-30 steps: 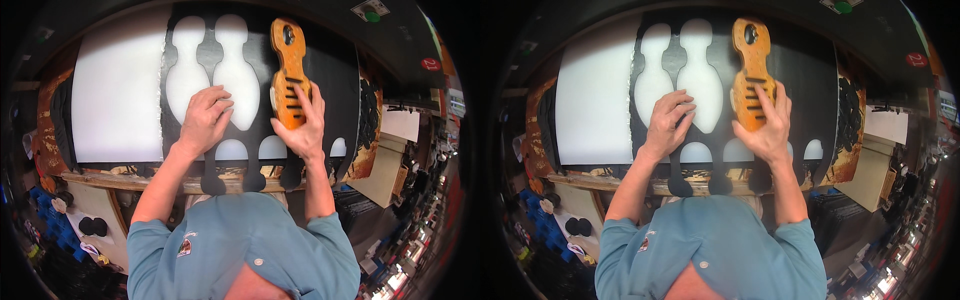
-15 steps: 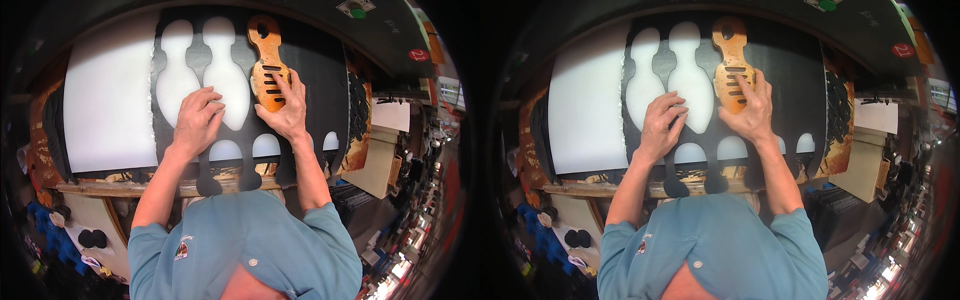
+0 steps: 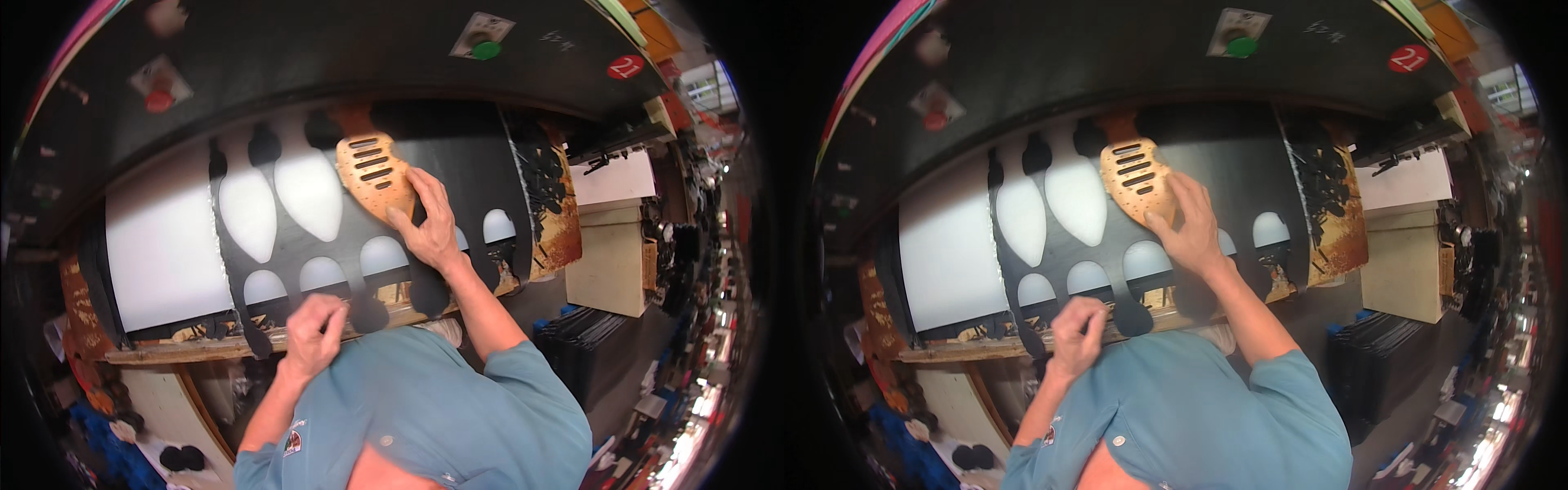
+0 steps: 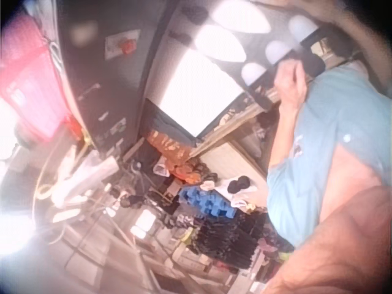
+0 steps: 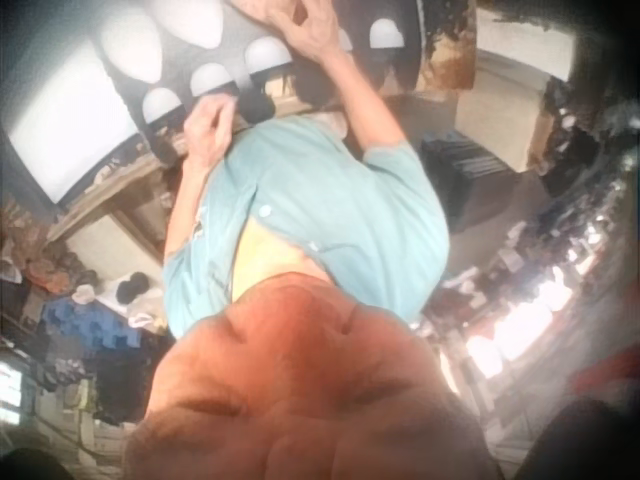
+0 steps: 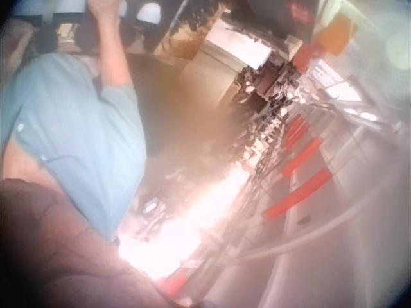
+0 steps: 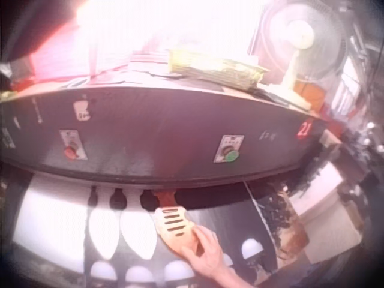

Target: The person repeatedly rubs black and white shoe-shaped cutouts against a flat surface using a wooden tool, then handles a large black sheet of material. The person places and removes the cutouts multiple times and stacks the black sheet at the end.

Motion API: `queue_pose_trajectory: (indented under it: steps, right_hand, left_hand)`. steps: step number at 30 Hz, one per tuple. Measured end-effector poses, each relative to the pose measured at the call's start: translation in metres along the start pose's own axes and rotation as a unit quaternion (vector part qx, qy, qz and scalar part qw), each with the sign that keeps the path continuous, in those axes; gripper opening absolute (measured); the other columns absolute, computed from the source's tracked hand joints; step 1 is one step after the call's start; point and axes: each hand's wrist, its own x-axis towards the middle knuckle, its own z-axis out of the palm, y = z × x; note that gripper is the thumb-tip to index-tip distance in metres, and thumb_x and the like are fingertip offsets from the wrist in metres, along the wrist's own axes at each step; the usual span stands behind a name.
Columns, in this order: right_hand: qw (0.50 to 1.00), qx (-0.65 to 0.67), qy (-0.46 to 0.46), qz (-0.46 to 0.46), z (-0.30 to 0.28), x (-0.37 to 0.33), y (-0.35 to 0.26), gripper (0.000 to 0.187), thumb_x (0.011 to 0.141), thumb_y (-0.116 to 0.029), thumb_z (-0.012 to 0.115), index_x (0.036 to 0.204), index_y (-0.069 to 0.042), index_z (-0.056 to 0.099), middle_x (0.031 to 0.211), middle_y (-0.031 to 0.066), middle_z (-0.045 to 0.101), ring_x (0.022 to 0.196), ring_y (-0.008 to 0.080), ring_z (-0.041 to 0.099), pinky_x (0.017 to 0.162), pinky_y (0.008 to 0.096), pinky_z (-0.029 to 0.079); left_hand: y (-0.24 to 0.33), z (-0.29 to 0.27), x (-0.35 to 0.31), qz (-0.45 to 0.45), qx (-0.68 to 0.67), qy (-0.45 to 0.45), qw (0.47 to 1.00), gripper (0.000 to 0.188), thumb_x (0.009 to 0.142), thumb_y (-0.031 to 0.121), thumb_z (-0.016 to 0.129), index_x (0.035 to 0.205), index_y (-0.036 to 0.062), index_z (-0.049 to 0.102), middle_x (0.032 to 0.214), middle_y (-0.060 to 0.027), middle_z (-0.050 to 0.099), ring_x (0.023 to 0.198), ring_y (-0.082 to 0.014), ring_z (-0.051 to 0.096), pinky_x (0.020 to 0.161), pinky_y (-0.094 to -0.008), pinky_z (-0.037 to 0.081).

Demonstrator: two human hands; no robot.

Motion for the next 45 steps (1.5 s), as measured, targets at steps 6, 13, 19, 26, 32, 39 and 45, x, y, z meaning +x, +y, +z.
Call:
queue_pose_trajectory:
  steps: [6, 13, 19, 26, 32, 39, 45]
  right_hand:
    - [0.957, 0.180, 0.224, 0.027, -0.061, 0.050, 0.012, 0.009, 0.106, -0.009, 0.070, 0.105, 0.000, 0.072, 0.091, -0.0002, 0.068, 0.081, 0.0064, 0.060, 0.072, 0.0242, 0.051]
    - [0.968, -0.001, 0.195, -0.156, -0.099, 0.102, -0.015, 0.019, 0.106, -0.014, 0.070, 0.097, 0.002, 0.069, 0.085, 0.0016, 0.066, 0.078, 0.0072, 0.057, 0.071, 0.0255, 0.048]
    - [0.988, 0.080, 0.128, 0.013, -0.086, -0.039, 0.009, 0.018, 0.104, -0.014, 0.070, 0.095, 0.002, 0.072, 0.080, 0.0041, 0.070, 0.076, 0.0089, 0.062, 0.072, 0.0290, 0.053]
    - [0.988, -0.100, 0.023, -0.118, -0.038, -0.112, 0.010, 0.008, 0.088, -0.010, 0.080, 0.085, -0.009, 0.072, 0.078, 0.0038, 0.067, 0.069, 0.0262, 0.066, 0.071, 0.0401, 0.044]
    - [0.989, -0.110, -0.005, -0.095, -0.046, -0.112, 0.002, 0.007, 0.090, -0.015, 0.078, 0.089, -0.010, 0.074, 0.086, 0.0061, 0.071, 0.079, 0.0311, 0.069, 0.076, 0.0441, 0.048]
    - [0.991, -0.096, 0.007, -0.090, -0.039, -0.120, -0.003, 0.005, 0.090, -0.014, 0.076, 0.091, -0.009, 0.074, 0.086, 0.0090, 0.071, 0.077, 0.0323, 0.068, 0.076, 0.0461, 0.047]
    - [0.993, -0.100, 0.002, -0.057, -0.036, -0.129, -0.005, 0.005, 0.091, -0.014, 0.074, 0.093, -0.009, 0.074, 0.084, 0.0063, 0.070, 0.076, 0.0289, 0.069, 0.077, 0.0430, 0.045]
  left_hand:
    - [-0.026, 0.025, -0.022, 0.067, 0.175, 0.042, 0.981, 0.016, 0.088, 0.000, 0.081, 0.092, 0.0046, 0.066, 0.081, -0.0120, 0.067, 0.070, -0.0355, 0.066, 0.063, -0.0453, 0.052]
    - [-0.035, 0.018, -0.026, 0.041, 0.224, 0.062, 0.972, 0.012, 0.094, 0.007, 0.077, 0.089, 0.0029, 0.068, 0.082, -0.0156, 0.068, 0.074, -0.0382, 0.067, 0.066, -0.0461, 0.054]
    - [-0.024, 0.022, -0.018, 0.020, 0.161, 0.130, 0.978, 0.004, 0.098, 0.004, 0.074, 0.100, 0.0003, 0.073, 0.087, -0.0137, 0.072, 0.075, -0.0270, 0.071, 0.069, -0.0362, 0.056]
    - [0.168, -0.009, -0.004, 0.281, -0.117, 0.163, 0.938, 0.024, 0.108, 0.015, 0.057, 0.111, -0.0049, 0.069, 0.108, -0.0180, 0.071, 0.099, -0.0301, 0.066, 0.092, -0.0414, 0.053]
    - [0.265, -0.015, -0.027, 0.369, -0.236, 0.204, 0.876, 0.026, 0.101, 0.019, 0.061, 0.106, -0.0039, 0.071, 0.103, -0.0157, 0.066, 0.097, -0.0257, 0.062, 0.091, -0.0383, 0.048]
    - [0.266, -0.001, -0.065, 0.371, -0.293, 0.189, 0.861, 0.027, 0.101, 0.019, 0.060, 0.107, -0.0045, 0.072, 0.104, -0.0157, 0.067, 0.098, -0.0256, 0.063, 0.091, -0.0381, 0.049]
    - [0.263, -0.002, -0.083, 0.354, -0.329, 0.199, 0.853, 0.028, 0.102, 0.020, 0.060, 0.108, -0.0050, 0.072, 0.104, -0.0157, 0.068, 0.098, -0.0255, 0.063, 0.091, -0.0379, 0.050]
